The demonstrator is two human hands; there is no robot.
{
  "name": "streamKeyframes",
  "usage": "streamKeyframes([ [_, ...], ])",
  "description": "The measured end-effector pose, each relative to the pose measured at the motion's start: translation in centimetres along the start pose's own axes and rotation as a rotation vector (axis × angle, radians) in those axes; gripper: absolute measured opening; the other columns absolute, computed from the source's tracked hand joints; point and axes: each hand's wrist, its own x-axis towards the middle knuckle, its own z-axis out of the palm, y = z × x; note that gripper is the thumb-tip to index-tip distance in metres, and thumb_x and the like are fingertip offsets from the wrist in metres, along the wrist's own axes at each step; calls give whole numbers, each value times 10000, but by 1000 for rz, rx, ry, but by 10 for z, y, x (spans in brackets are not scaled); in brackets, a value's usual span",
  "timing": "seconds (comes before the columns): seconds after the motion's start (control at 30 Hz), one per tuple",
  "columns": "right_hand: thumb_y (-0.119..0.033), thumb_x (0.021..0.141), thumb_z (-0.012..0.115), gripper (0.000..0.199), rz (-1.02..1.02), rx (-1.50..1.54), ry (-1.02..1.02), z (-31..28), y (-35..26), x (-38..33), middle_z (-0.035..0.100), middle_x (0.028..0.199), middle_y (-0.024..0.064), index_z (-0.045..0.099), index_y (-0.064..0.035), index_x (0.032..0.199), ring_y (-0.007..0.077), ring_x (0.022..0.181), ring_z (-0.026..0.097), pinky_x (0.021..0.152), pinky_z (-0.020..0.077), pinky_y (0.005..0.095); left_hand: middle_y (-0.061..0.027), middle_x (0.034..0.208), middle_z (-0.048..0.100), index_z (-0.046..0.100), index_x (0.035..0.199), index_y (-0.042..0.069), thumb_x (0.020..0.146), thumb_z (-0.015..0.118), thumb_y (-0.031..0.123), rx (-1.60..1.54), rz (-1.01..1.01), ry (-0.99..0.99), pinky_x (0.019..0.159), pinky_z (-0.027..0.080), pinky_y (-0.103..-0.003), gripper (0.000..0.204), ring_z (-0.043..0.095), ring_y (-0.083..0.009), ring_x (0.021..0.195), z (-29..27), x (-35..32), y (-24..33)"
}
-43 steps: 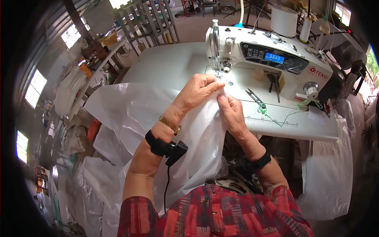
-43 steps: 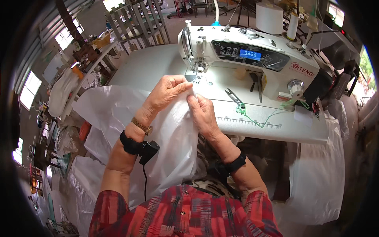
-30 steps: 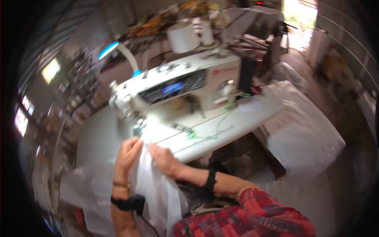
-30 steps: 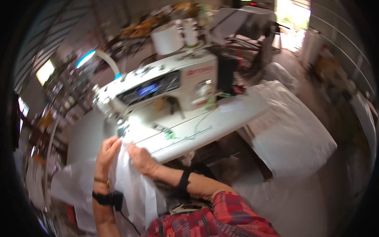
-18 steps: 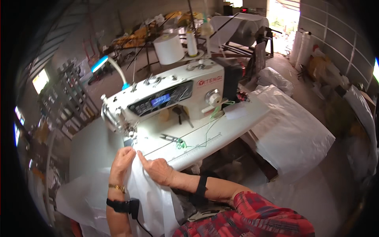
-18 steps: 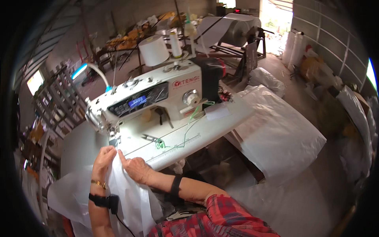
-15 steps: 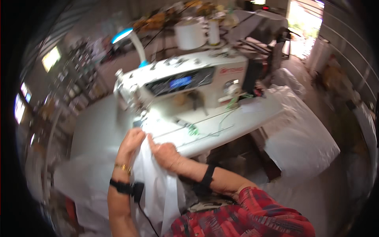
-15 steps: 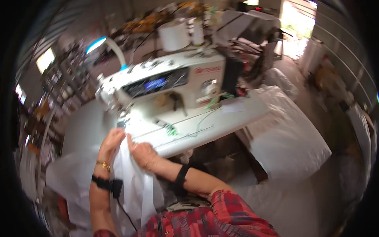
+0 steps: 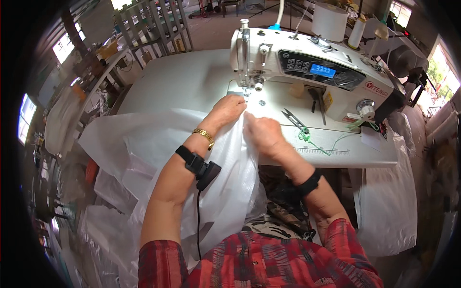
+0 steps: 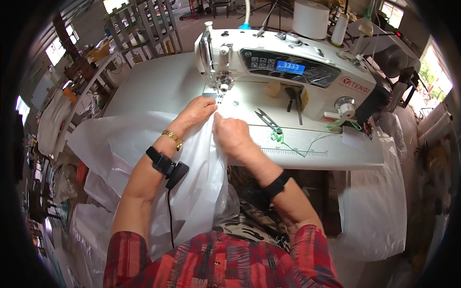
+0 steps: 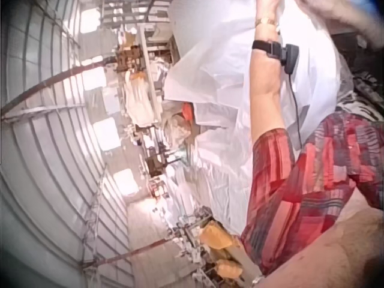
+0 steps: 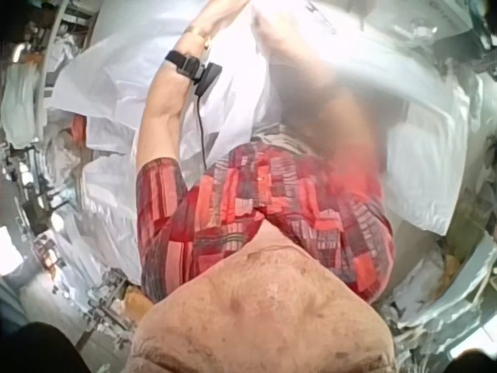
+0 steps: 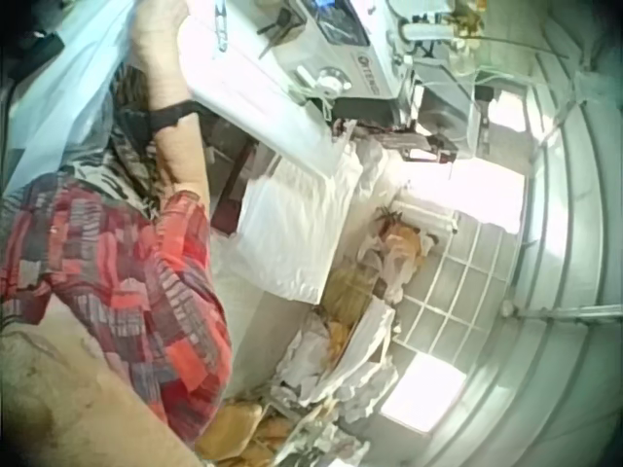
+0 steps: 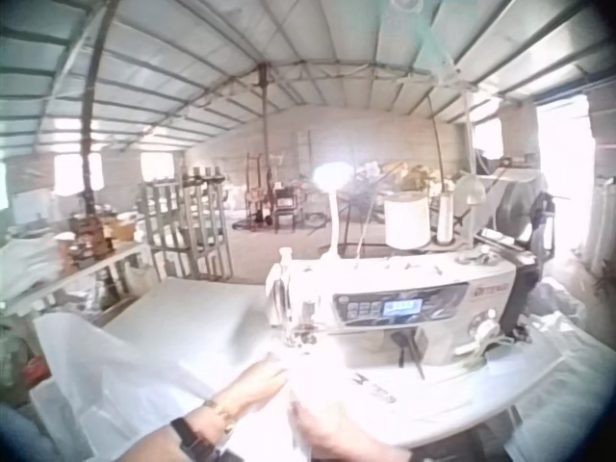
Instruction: Sewing large white plastic/woven sheets using an industrial sewing machine.
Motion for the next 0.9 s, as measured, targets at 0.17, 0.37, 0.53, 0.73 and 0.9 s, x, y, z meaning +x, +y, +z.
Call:
streamKeyframes([
  [0.17, -200, 882, 561, 200, -52, 276, 117, -7, 61, 17, 682, 876, 150, 707, -65, 900, 355, 878, 653, 770, 498, 459, -216, 823, 666, 696, 902, -10, 845, 614, 234, 65, -46, 55, 760, 493, -416, 263, 661, -321, 817, 26, 25, 3],
  [0.37, -95, 841, 643, 108, -191, 166, 234, 5, 57, 13, 605, 904, 91, 696, -70, 931, 279, 902, 587, 811, 471, 413, -185, 870, 700, 736, 856, 23, 772, 727, 230, 68, -138, 254, 782, 521, -401, 223, 669, -334, 830, 33, 17, 6],
  [0.53, -80, 849, 638, 128, -340, 35, 196, 4, 52, 18, 632, 1000, 100, 653, -46, 971, 284, 990, 585, 845, 466, 406, -160, 947, 678, 728, 877, 9, 759, 745, 205, 156, -169, 279, 834, 499, -389, 230, 637, -329, 921, 29, 11, 5],
  [0.73, -83, 855, 596, 226, -235, -42, 166, 12, 55, 13, 623, 1066, 101, 615, -45, 1077, 278, 1064, 561, 900, 432, 397, -128, 1034, 650, 689, 975, 26, 764, 758, 242, 139, -20, 253, 950, 431, -402, 309, 577, -295, 1080, 19, -47, 62],
  [0.9, -122, 852, 575, 231, -256, -23, 271, 26, 44, 15, 618, 992, 98, 617, -45, 1066, 274, 1002, 565, 862, 424, 398, -166, 1306, 535, 527, 1289, 30, 783, 747, 275, 162, 154, 223, 1019, 399, -415, 604, 515, -320, 1198, 38, -78, 38],
])
